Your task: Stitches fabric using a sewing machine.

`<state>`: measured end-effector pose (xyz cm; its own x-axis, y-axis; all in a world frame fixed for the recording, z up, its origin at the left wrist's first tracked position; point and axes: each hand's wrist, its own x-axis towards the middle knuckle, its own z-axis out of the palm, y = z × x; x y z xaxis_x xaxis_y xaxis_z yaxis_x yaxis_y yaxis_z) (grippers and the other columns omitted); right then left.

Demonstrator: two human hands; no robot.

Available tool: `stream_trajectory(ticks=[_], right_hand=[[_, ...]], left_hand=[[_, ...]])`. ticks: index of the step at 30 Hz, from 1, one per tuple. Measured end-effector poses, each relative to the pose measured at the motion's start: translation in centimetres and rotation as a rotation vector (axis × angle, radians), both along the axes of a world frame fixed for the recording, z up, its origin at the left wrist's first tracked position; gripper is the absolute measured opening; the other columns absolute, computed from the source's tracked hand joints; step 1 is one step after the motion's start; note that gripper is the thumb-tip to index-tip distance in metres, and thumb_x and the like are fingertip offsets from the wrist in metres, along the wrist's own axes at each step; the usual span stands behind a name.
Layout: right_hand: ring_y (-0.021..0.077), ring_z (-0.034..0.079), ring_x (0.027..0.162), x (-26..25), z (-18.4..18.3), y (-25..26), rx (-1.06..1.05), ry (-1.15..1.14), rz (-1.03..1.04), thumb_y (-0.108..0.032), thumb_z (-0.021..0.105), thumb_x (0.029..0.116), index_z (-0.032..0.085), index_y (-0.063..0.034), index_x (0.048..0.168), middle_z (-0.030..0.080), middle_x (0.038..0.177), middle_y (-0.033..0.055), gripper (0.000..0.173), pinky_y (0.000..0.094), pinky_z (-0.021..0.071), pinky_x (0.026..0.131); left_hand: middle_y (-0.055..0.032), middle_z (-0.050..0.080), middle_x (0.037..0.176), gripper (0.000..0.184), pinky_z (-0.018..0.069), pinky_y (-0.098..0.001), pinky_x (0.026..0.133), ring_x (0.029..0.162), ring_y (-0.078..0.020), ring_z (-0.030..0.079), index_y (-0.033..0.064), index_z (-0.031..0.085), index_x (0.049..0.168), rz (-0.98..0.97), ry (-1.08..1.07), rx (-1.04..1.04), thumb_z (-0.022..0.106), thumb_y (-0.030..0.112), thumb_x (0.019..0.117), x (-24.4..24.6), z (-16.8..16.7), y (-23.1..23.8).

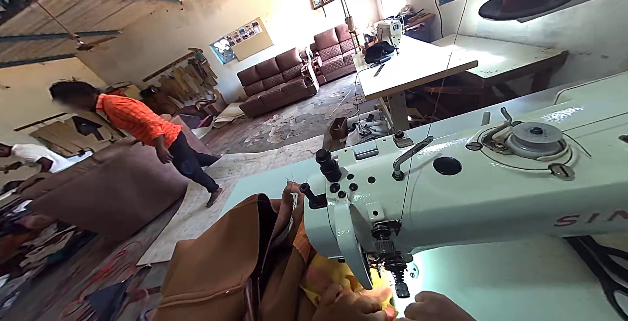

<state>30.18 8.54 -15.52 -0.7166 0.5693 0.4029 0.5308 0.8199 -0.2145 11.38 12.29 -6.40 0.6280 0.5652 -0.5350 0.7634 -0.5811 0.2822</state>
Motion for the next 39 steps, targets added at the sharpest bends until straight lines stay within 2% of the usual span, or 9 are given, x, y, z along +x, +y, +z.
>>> stream_trajectory(ticks=[5,10,15,18,21,29,31,35,39], right_hand=[[0.0293,0.066,0.058,0.1,-0.5,0.8,0.037,0.036,-0.050,0.003,0.061,0.0902,0.069,0.0008,0.084,0.068,0.074,0.0150,0.011,0.0411,0.0496,0.051],[0.0243,0.063,0.054,0.5,-1.1,1.7,0.111,0.035,-0.080,-0.002,0.061,0.0908,0.068,-0.0040,0.079,0.066,0.069,0.0100,0.014,0.0378,0.0467,0.046],[0.0252,0.064,0.057,0.7,-1.0,1.6,0.074,0.057,-0.105,0.000,0.062,0.0912,0.068,-0.0047,0.080,0.066,0.072,0.0099,0.014,0.0385,0.0495,0.047],[0.0295,0.066,0.058,1.0,-0.1,1.5,-0.008,0.065,-0.101,-0.002,0.062,0.0929,0.071,-0.0045,0.086,0.066,0.074,0.0132,0.012,0.0431,0.0514,0.047],[0.0368,0.068,0.064,1.7,-0.3,2.3,-0.176,0.064,-0.002,-0.006,0.054,0.1014,0.072,-0.0017,0.103,0.069,0.083,0.0195,0.019,0.0502,0.0523,0.054],[0.0361,0.068,0.061,1.4,0.3,1.8,-0.123,0.049,0.110,-0.005,0.049,0.1027,0.069,0.0059,0.095,0.066,0.070,0.0206,0.025,0.0476,0.0526,0.054],[0.0344,0.067,0.058,1.4,0.3,1.7,-0.073,0.059,0.098,-0.004,0.051,0.1008,0.070,0.0048,0.093,0.065,0.067,0.0191,0.023,0.0456,0.0516,0.052],[0.0342,0.067,0.061,1.8,-0.3,2.2,-0.184,0.082,0.083,-0.010,0.052,0.1024,0.071,0.0018,0.092,0.065,0.068,0.0185,0.025,0.0473,0.0523,0.055],[0.0368,0.069,0.069,2.1,0.5,2.4,-0.323,0.045,0.083,-0.014,0.052,0.1035,0.069,0.0019,0.092,0.068,0.075,0.0203,0.026,0.0519,0.0514,0.060]], left_hand=[[-0.0183,0.052,0.154,0.050,0.0293,-0.0611,0.115,0.141,-0.0380,0.050,0.0040,0.057,0.146,-0.063,0.086,0.058,0.029,0.025,0.1098,1.1,0.5,0.5],[-0.0186,0.050,0.154,0.053,0.0264,-0.0601,0.117,0.144,-0.0357,0.044,0.0107,0.051,0.151,-0.011,0.284,0.018,0.024,0.032,0.1108,2.7,1.2,1.5],[-0.0231,0.048,0.152,0.054,0.0222,-0.0650,0.115,0.147,-0.0410,0.036,0.0112,0.057,0.146,0.027,0.300,0.015,0.026,0.037,0.1102,2.9,0.8,2.2],[-0.0260,0.056,0.142,0.048,0.0232,-0.0649,0.113,0.140,-0.0439,0.042,0.0008,0.063,0.136,0.106,0.184,-0.018,0.035,0.030,0.1103,2.5,1.2,2.1],[-0.0216,0.059,0.142,0.043,0.0209,-0.0625,0.117,0.141,-0.0394,0.045,0.0026,0.061,0.140,0.185,0.125,-0.012,0.040,0.024,0.1084,2.3,0.7,2.1],[-0.0267,0.062,0.133,0.043,0.0262,-0.0614,0.113,0.132,-0.0421,0.052,-0.0053,0.065,0.128,0.182,0.191,-0.002,0.037,0.021,0.1087,2.7,1.1,2.0],[-0.0241,0.062,0.135,0.044,0.0236,-0.0611,0.115,0.134,-0.0402,0.051,-0.0023,0.066,0.128,0.160,0.201,-0.014,0.036,0.024,0.1094,2.7,1.6,2.0],[-0.0115,0.067,0.136,0.043,0.0203,-0.0642,0.114,0.134,-0.0356,0.051,0.0180,0.069,0.136,0.092,0.131,-0.006,0.040,0.033,0.1084,1.3,1.4,1.6],[-0.0047,0.067,0.138,0.043,0.0152,-0.0645,0.116,0.137,-0.0323,0.050,0.0199,0.068,0.137,0.082,0.166,0.012,0.037,0.033,0.1095,1.3,1.7,1.1]])
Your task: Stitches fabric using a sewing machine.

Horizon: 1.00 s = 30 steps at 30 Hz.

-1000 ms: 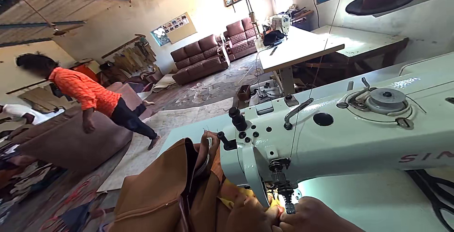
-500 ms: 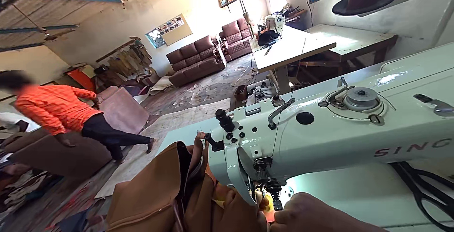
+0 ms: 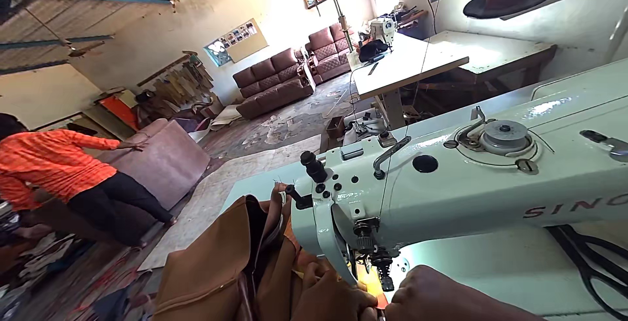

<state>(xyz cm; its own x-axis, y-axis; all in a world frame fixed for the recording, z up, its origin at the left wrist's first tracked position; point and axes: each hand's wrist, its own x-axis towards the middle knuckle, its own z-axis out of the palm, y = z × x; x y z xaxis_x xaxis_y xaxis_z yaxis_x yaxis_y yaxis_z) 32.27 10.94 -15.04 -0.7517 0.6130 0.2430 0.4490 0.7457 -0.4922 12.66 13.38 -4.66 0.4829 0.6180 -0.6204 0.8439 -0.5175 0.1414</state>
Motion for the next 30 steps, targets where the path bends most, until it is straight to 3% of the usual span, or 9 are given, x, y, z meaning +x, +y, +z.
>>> stream_trajectory(ticks=[4,9,12,15,20,22,26,28,30], right_hand=[[0.0266,0.064,0.056,-0.2,-2.0,0.7,0.258,0.119,0.046,-0.015,0.061,0.0964,0.066,-0.0048,0.077,0.062,0.066,0.0110,0.022,0.0417,0.0475,0.047],[0.0278,0.064,0.059,-0.5,-1.3,0.0,0.281,0.096,-0.032,-0.015,0.067,0.0947,0.069,-0.0045,0.087,0.064,0.081,0.0133,0.013,0.0417,0.0511,0.048],[0.0262,0.065,0.061,-0.7,-1.3,0.0,0.342,0.087,-0.145,-0.020,0.077,0.0864,0.066,-0.0049,0.098,0.064,0.089,0.0134,0.021,0.0385,0.0519,0.046],[0.0228,0.067,0.063,-0.9,-2.3,0.3,0.417,0.088,-0.165,-0.019,0.071,0.0914,0.067,-0.0068,0.101,0.069,0.098,0.0112,0.017,0.0350,0.0522,0.047],[0.0199,0.065,0.060,-0.8,-2.6,0.6,0.481,0.093,-0.088,-0.011,0.061,0.0966,0.068,-0.0094,0.092,0.069,0.085,0.0064,0.009,0.0332,0.0512,0.047],[0.0185,0.063,0.057,-0.9,-2.8,0.6,0.499,0.098,-0.077,-0.010,0.061,0.0952,0.068,-0.0103,0.088,0.068,0.080,0.0049,0.010,0.0323,0.0495,0.047],[0.0177,0.063,0.055,-1.1,-3.2,0.6,0.526,0.105,-0.078,-0.008,0.061,0.0942,0.069,-0.0108,0.085,0.069,0.079,0.0041,0.013,0.0321,0.0489,0.045],[0.0182,0.061,0.053,-1.1,-3.3,0.6,0.537,0.102,-0.087,-0.009,0.061,0.0935,0.069,-0.0107,0.083,0.067,0.074,0.0041,0.014,0.0328,0.0473,0.044],[0.0177,0.062,0.054,-1.2,-3.5,0.6,0.546,0.097,-0.103,-0.012,0.061,0.0941,0.071,-0.0123,0.083,0.071,0.077,0.0031,0.015,0.0328,0.0476,0.044]], left_hand=[[-0.0050,0.064,0.141,0.043,0.0147,-0.0638,0.116,0.139,-0.0321,0.047,0.0185,0.068,0.137,0.005,0.045,0.052,0.037,0.032,0.1103,0.4,0.0,-0.7],[-0.0076,0.063,0.142,0.044,0.0114,-0.0690,0.116,0.143,-0.0375,0.043,0.0149,0.068,0.136,-0.026,0.033,0.041,0.037,0.032,0.1099,0.3,-0.1,-0.7],[-0.0121,0.061,0.144,0.047,0.0120,-0.0711,0.116,0.145,-0.0417,0.040,0.0137,0.065,0.140,-0.060,0.086,0.000,0.033,0.034,0.1106,0.8,0.9,-0.6],[-0.0082,0.067,0.137,0.043,0.0143,-0.0687,0.114,0.141,-0.0385,0.044,0.0156,0.069,0.135,-0.044,0.044,0.073,0.037,0.031,0.1096,0.3,-0.3,-0.8],[-0.0152,0.068,0.129,0.049,0.0179,-0.0691,0.115,0.138,-0.0409,0.048,0.0058,0.067,0.126,-0.082,0.069,0.072,0.032,0.037,0.1105,0.3,0.1,-0.8],[-0.0172,0.070,0.125,0.051,0.0142,-0.0685,0.116,0.136,-0.0409,0.049,0.0041,0.067,0.127,-0.038,0.041,0.058,0.036,0.041,0.1104,0.2,0.1,-0.8],[-0.0176,0.062,0.143,0.059,0.0100,-0.0758,0.116,0.144,-0.0448,0.043,0.0025,0.064,0.136,-0.013,-0.105,0.192,0.047,0.050,0.1061,-0.9,0.2,-3.1],[-0.0182,0.058,0.148,0.069,0.0159,-0.0784,0.113,0.143,-0.0482,0.044,0.0017,0.060,0.141,-0.082,-0.206,0.286,0.051,0.057,0.1011,-1.5,0.1,-4.6],[-0.0189,0.054,0.151,0.081,0.0224,-0.0732,0.114,0.143,-0.0452,0.045,-0.0001,0.054,0.146,-0.122,-0.189,0.262,0.049,0.064,0.0982,-1.9,-0.4,-5.3]])
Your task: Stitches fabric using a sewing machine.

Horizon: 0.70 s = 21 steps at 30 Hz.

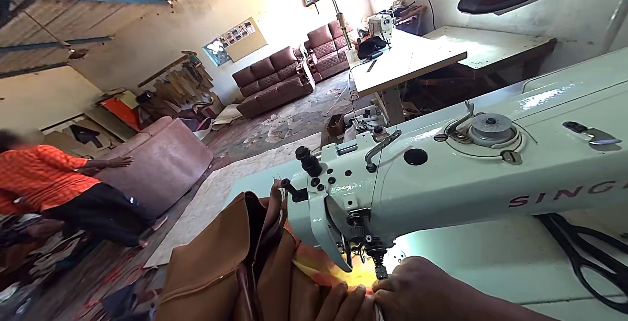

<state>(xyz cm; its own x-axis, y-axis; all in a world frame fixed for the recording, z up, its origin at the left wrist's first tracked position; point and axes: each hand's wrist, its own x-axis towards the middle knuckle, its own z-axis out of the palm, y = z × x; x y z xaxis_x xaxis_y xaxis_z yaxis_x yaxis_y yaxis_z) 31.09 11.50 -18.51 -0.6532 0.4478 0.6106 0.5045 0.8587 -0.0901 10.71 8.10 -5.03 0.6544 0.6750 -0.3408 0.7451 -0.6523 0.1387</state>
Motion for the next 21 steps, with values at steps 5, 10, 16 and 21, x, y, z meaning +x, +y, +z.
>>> stream_trajectory(ticks=[5,10,16,21], right_hand=[[0.0159,0.063,0.054,-0.1,-0.4,0.0,0.018,0.004,-0.028,-0.017,0.059,0.0957,0.071,-0.0153,0.081,0.073,0.080,0.0004,0.019,0.0318,0.0471,0.044],[0.0156,0.064,0.054,-0.2,-0.8,-0.1,0.035,0.007,-0.072,-0.016,0.061,0.0939,0.073,-0.0154,0.084,0.073,0.079,-0.0001,0.016,0.0319,0.0482,0.043],[0.0152,0.060,0.049,-0.3,-0.3,0.2,0.102,0.012,-0.203,-0.015,0.065,0.0886,0.071,-0.0162,0.079,0.070,0.072,-0.0007,0.011,0.0310,0.0447,0.040],[0.0179,0.057,0.047,-0.5,0.0,0.6,0.137,0.103,-0.289,-0.016,0.066,0.0851,0.072,-0.0148,0.076,0.057,0.058,0.0017,0.011,0.0315,0.0438,0.041]], left_hand=[[-0.0177,0.074,0.112,0.055,0.0486,-0.0569,0.095,0.112,-0.0387,0.068,0.0001,0.073,0.105,0.006,-0.151,0.374,0.045,0.048,0.1042,0.1,-4.0,-1.0],[-0.0116,0.075,0.088,0.048,0.0506,-0.0473,0.085,0.091,-0.0319,0.071,0.0059,0.071,0.084,-0.046,-0.282,0.685,0.041,0.038,0.1034,0.3,-6.2,-0.3],[-0.0082,0.075,0.084,0.045,0.0512,-0.0468,0.082,0.088,-0.0301,0.072,0.0081,0.071,0.076,-0.036,-0.350,0.704,0.047,0.037,0.1015,0.7,-6.7,1.6],[-0.0125,0.073,0.075,0.055,0.0511,-0.0507,0.081,0.084,-0.0359,0.072,0.0033,0.070,0.072,0.006,-0.311,0.627,0.045,0.042,0.1021,1.4,-6.3,3.1]])
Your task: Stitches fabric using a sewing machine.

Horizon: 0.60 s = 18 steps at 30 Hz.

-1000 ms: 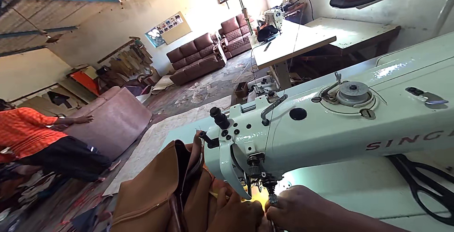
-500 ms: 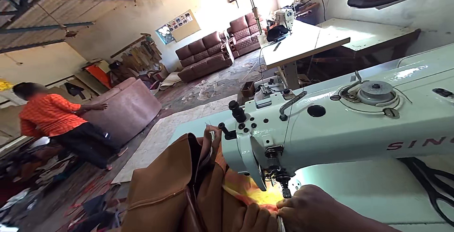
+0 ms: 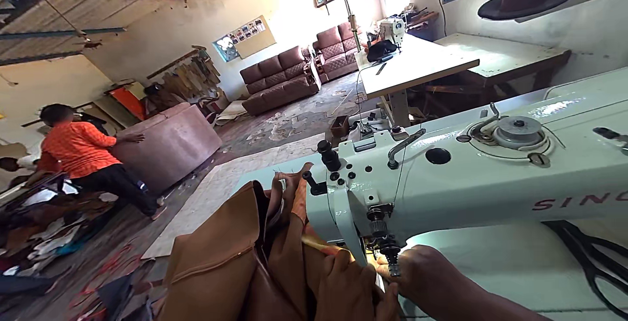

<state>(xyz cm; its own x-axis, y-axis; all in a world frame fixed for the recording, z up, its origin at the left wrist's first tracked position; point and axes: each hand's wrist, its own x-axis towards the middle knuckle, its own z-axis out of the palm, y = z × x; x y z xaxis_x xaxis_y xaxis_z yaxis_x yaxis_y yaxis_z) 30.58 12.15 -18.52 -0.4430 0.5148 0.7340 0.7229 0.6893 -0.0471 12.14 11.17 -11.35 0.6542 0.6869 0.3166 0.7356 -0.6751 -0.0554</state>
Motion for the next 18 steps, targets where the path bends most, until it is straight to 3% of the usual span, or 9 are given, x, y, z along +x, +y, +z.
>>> stream_trajectory(ticks=[3,6,9,10,12,15,18], right_hand=[[0.0185,0.056,0.046,0.0,0.2,0.0,0.013,0.029,-0.020,-0.017,0.065,0.0860,0.070,-0.0137,0.074,0.054,0.056,0.0026,0.014,0.0317,0.0426,0.041],[0.0167,0.054,0.046,0.0,-0.2,0.3,0.036,0.010,-0.032,-0.019,0.064,0.0878,0.070,-0.0158,0.074,0.054,0.057,0.0008,0.015,0.0299,0.0412,0.041],[0.0162,0.055,0.047,0.0,-0.5,0.4,0.028,0.013,-0.028,-0.020,0.064,0.0894,0.069,-0.0157,0.074,0.055,0.058,0.0006,0.017,0.0297,0.0424,0.041],[0.0165,0.056,0.047,0.1,-0.6,0.5,0.024,0.015,-0.022,-0.018,0.065,0.0886,0.069,-0.0152,0.074,0.055,0.058,0.0012,0.016,0.0300,0.0429,0.041],[0.0163,0.056,0.049,0.4,-0.7,0.5,0.016,0.006,-0.008,-0.018,0.065,0.0897,0.070,-0.0161,0.077,0.057,0.061,0.0010,0.014,0.0299,0.0434,0.041],[0.0171,0.059,0.053,0.7,-0.5,0.4,-0.014,-0.012,0.089,-0.017,0.063,0.0934,0.071,-0.0170,0.088,0.063,0.071,0.0014,0.010,0.0305,0.0472,0.044],[0.0164,0.059,0.054,0.8,-0.4,0.4,-0.043,-0.053,0.184,-0.011,0.062,0.0939,0.069,-0.0155,0.091,0.063,0.074,0.0014,0.008,0.0304,0.0485,0.046]], left_hand=[[-0.0180,0.074,0.080,0.058,0.0508,-0.0559,0.088,0.089,-0.0414,0.072,-0.0021,0.072,0.076,-0.004,-0.041,-0.145,0.044,0.041,0.1028,-0.1,0.5,0.6],[-0.0226,0.074,0.088,0.065,0.0491,-0.0571,0.094,0.094,-0.0434,0.072,-0.0060,0.072,0.082,-0.019,-0.017,-0.254,0.033,0.040,0.1068,-0.4,1.4,0.6],[-0.0313,0.070,0.109,0.070,0.0400,-0.0579,0.107,0.114,-0.0469,0.065,-0.0144,0.068,0.105,-0.009,0.073,-0.507,0.023,0.038,0.1107,-0.7,3.2,1.1],[-0.0316,0.070,0.110,0.073,0.0409,-0.0586,0.106,0.113,-0.0465,0.066,-0.0146,0.068,0.109,-0.031,0.070,-0.546,0.022,0.041,0.1103,-1.0,3.4,1.3],[-0.0292,0.071,0.105,0.074,0.0466,-0.0616,0.097,0.106,-0.0448,0.069,-0.0125,0.068,0.111,-0.114,0.036,-0.577,0.027,0.049,0.1074,-2.1,3.1,1.6],[-0.0333,0.067,0.111,0.073,0.0411,-0.0660,0.103,0.113,-0.0490,0.064,-0.0156,0.063,0.121,-0.150,0.090,-0.787,0.042,0.052,0.1041,-2.6,4.3,2.2],[-0.0320,0.067,0.111,0.072,0.0415,-0.0645,0.103,0.112,-0.0477,0.063,-0.0142,0.063,0.120,-0.120,0.188,-0.807,0.048,0.054,0.1023,-2.1,5.0,2.5]])
